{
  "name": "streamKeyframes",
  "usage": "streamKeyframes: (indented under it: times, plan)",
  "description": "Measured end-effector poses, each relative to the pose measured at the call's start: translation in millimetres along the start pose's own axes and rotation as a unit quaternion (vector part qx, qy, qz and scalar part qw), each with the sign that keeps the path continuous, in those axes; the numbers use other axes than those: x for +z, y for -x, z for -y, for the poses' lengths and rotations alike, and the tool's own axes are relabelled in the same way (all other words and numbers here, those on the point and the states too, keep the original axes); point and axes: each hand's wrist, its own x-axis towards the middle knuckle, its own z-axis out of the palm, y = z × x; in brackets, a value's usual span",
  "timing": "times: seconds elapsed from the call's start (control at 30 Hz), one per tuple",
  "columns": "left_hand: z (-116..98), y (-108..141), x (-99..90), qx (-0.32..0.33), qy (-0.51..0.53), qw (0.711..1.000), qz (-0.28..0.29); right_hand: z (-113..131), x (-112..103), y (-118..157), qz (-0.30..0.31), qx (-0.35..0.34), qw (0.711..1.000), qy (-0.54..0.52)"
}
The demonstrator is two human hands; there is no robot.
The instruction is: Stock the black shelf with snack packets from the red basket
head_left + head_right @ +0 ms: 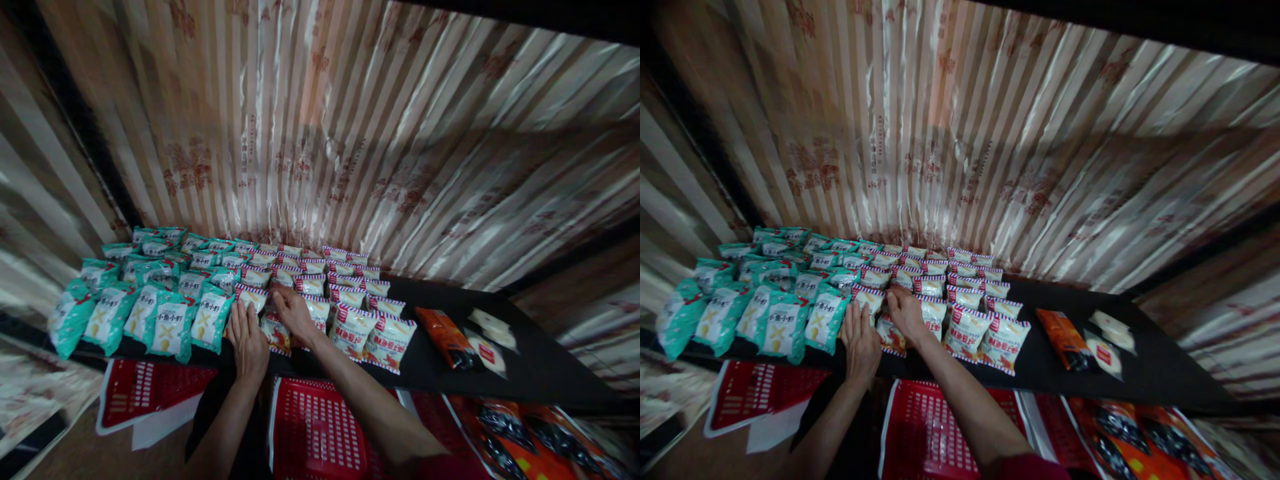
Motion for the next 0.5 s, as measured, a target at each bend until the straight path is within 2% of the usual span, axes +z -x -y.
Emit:
streamKeyframes:
  times: [0.2, 0.5]
  plan:
    - [-3.3, -3.8, 1.2, -0.012, 0.003, 1.000, -0.011, 2.2, 1.6, -19.8, 0.009, 0.018, 0.999, 0.046]
    - [-0.8, -5.9, 2.2, -0.004, 0.002, 1.000, -0.007, 12.7, 7.4, -33.9, 0.040, 0.044, 0.998, 0.029]
